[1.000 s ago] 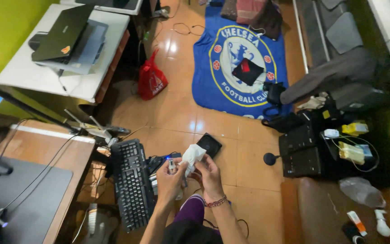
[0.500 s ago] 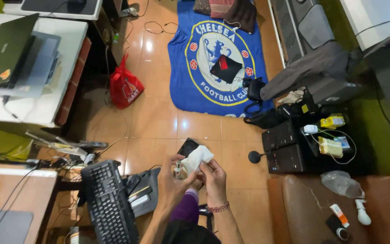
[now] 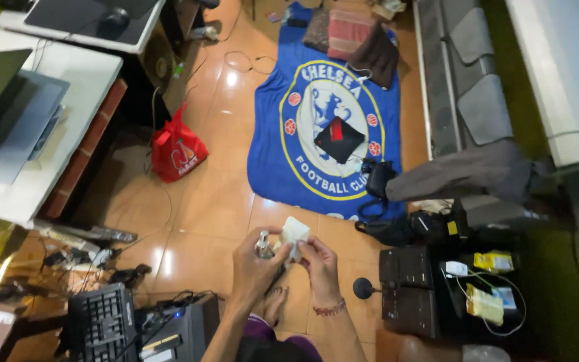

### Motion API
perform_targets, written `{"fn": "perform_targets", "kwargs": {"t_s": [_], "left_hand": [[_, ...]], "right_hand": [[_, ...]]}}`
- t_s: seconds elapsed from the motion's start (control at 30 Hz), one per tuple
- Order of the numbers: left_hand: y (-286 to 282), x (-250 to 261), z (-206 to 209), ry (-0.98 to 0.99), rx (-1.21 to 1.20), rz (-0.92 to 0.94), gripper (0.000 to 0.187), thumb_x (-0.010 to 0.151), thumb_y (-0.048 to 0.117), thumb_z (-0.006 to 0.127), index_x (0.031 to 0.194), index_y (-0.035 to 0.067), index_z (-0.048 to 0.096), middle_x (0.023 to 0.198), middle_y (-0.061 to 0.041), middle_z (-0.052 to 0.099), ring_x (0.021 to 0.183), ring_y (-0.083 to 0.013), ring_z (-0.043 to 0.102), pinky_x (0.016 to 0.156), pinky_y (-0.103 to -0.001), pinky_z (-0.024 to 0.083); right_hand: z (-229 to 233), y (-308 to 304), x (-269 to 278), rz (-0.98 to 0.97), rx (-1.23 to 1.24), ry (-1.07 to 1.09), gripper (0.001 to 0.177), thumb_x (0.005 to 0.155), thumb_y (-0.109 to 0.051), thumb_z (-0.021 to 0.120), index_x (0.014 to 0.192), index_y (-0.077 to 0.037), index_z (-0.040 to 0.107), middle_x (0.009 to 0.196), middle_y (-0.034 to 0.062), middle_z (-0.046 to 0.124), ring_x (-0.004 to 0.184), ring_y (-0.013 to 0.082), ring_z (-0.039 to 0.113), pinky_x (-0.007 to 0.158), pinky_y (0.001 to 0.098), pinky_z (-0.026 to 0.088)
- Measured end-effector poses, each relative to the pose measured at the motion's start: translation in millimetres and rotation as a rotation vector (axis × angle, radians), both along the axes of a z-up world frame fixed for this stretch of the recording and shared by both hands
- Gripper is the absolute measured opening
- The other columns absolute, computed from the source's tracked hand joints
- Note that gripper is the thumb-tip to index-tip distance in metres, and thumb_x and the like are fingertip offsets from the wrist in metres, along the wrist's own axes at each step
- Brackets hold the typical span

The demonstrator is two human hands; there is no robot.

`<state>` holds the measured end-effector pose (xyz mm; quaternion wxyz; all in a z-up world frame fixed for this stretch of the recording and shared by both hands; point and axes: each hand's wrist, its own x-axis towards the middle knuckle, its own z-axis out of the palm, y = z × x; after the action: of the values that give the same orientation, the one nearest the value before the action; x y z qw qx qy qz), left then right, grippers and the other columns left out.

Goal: The person wipes a desk mat and surrounding desk surfaces with a spray bottle and tissue. They move a tissue pack and headphones to access areas, then spray and wipe a second white table, moving a speaker and laptop to clean underneath before returning them.

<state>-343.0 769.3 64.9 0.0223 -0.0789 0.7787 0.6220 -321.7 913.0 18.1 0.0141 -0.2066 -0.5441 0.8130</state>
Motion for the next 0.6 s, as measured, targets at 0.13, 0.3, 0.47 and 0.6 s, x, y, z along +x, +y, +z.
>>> {"fn": "perform_targets", "kwargs": {"t_s": [0.13, 0.3, 0.47, 0.6], "left_hand": [[11.6, -20.0, 13.9, -0.033, 0.010, 0.025, 0.020, 0.080, 0.016, 0.078, 0.099, 0.022, 0.076, 0.081, 0.011, 0.073, 0.058, -0.0067, 0.051, 0.061, -0.025, 0.044], [4.3, -15.0, -1.5, -0.076, 0.067, 0.219, 0.022, 0.082, 0.017, 0.080, 0.103, 0.020, 0.076, 0.084, 0.006, 0.075, 0.058, -0.0061, 0.052, 0.062, -0.022, 0.049], [-13.6, 4.5, 12.2, -0.153, 0.167, 0.433, 0.033, 0.083, 0.012, 0.077, 0.116, 0.017, 0.076, 0.082, 0.005, 0.065, 0.062, -0.0074, 0.055, 0.060, -0.023, 0.048], [-20.5, 27.9, 2.2, -0.118, 0.143, 0.651, 0.036, 0.081, 0.014, 0.079, 0.116, 0.020, 0.077, 0.083, 0.007, 0.062, 0.061, -0.0069, 0.054, 0.063, -0.022, 0.048]], "right_hand": [[1.4, 12.2, -28.9, 0.049, 0.007, 0.020, 0.013, 0.092, -0.009, 0.067, 0.096, 0.001, 0.074, 0.092, 0.0100, 0.074, 0.086, 0.0208, 0.068, 0.076, 0.0364, 0.060], [-4.2, 1.3, -43.4, 0.221, 0.007, -0.022, 0.013, 0.095, -0.011, 0.068, 0.096, -0.001, 0.076, 0.091, 0.0076, 0.074, 0.082, 0.0173, 0.068, 0.074, 0.0312, 0.058], [-2.9, -22.4, -50.3, 0.423, 0.011, -0.053, 0.014, 0.096, -0.010, 0.066, 0.097, 0.000, 0.076, 0.092, 0.0082, 0.075, 0.084, 0.0177, 0.068, 0.076, 0.0332, 0.059], [-3.3, -39.2, -55.3, 0.628, 0.018, -0.035, 0.011, 0.097, -0.010, 0.065, 0.093, -0.003, 0.072, 0.090, 0.0034, 0.071, 0.085, 0.0153, 0.067, 0.076, 0.0343, 0.061]]}}
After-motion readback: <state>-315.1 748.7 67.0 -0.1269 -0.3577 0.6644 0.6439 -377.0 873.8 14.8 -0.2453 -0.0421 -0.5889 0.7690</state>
